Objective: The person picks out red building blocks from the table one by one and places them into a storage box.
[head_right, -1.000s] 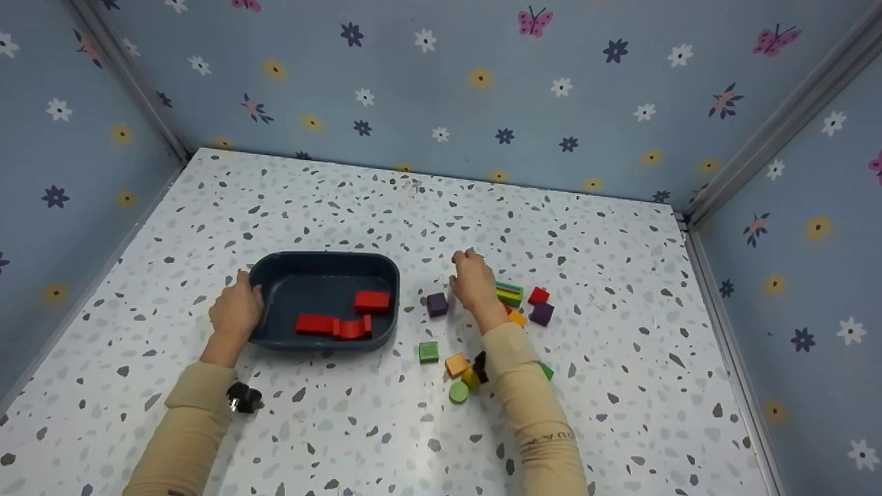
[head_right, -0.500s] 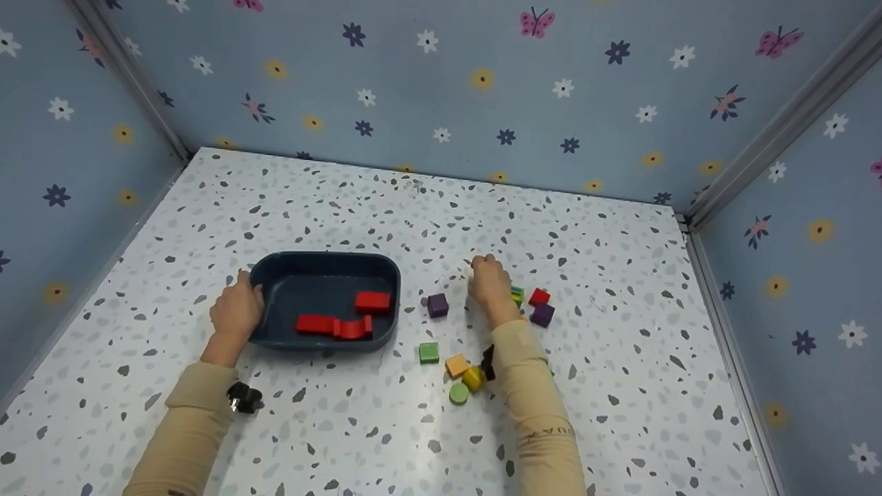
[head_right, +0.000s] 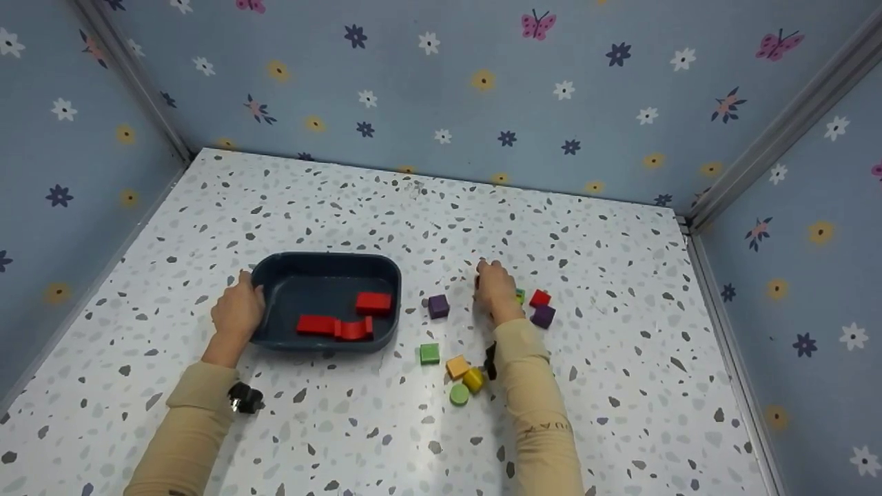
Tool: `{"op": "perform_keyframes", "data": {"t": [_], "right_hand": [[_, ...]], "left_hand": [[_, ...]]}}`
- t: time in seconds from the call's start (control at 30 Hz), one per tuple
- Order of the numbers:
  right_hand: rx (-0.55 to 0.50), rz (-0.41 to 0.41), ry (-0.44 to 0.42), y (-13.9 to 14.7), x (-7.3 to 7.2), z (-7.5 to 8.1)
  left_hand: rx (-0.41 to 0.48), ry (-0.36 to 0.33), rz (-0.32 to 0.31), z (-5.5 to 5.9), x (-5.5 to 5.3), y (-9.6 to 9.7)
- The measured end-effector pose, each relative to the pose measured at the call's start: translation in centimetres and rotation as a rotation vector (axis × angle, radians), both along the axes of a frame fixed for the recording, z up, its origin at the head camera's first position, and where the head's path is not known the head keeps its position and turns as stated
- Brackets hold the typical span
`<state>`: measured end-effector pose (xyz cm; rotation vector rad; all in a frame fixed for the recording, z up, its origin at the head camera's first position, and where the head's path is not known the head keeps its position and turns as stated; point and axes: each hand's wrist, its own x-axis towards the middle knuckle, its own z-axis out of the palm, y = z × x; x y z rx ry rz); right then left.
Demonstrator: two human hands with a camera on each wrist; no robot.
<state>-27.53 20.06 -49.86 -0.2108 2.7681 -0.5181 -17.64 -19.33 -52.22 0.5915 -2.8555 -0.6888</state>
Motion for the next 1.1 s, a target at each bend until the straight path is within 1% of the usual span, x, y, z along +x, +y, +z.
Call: {"op": "perform_keyframes", "data": {"t": [0.13,0.33,0.5,0.6,0.87,0.97,1.1], "right_hand": [[0.033,0.033,0.01,0.02,-0.13,-0.36],[0.06,0.04,0.004,-0.36,-0.17,-0.44],[0.065,0.118,0.086,-0.53,-0.01,-0.59],[0.073,0.138,0.114,-0.55,0.02,-0.73],[0.048,0.072,0.04,-0.56,-0.08,-0.75],[0.039,0.051,0.027,-0.55,-0.08,-0.58],[0.028,0.049,0.041,-0.64,-0.07,-0.16]], "left_hand": [[0.001,-0.018,-0.002,-0.02,-0.07,-0.08],[0.013,-0.044,0.002,0.04,-0.18,-0.11],[0.008,-0.025,-0.005,0.07,-0.14,-0.09],[0.004,-0.018,-0.01,0.02,-0.08,-0.09],[0.013,-0.018,-0.01,0.08,0.0,-0.06],[0.016,-0.021,-0.011,0.1,-0.01,-0.07],[0.015,-0.015,-0.007,0.05,-0.05,-0.09]]}}
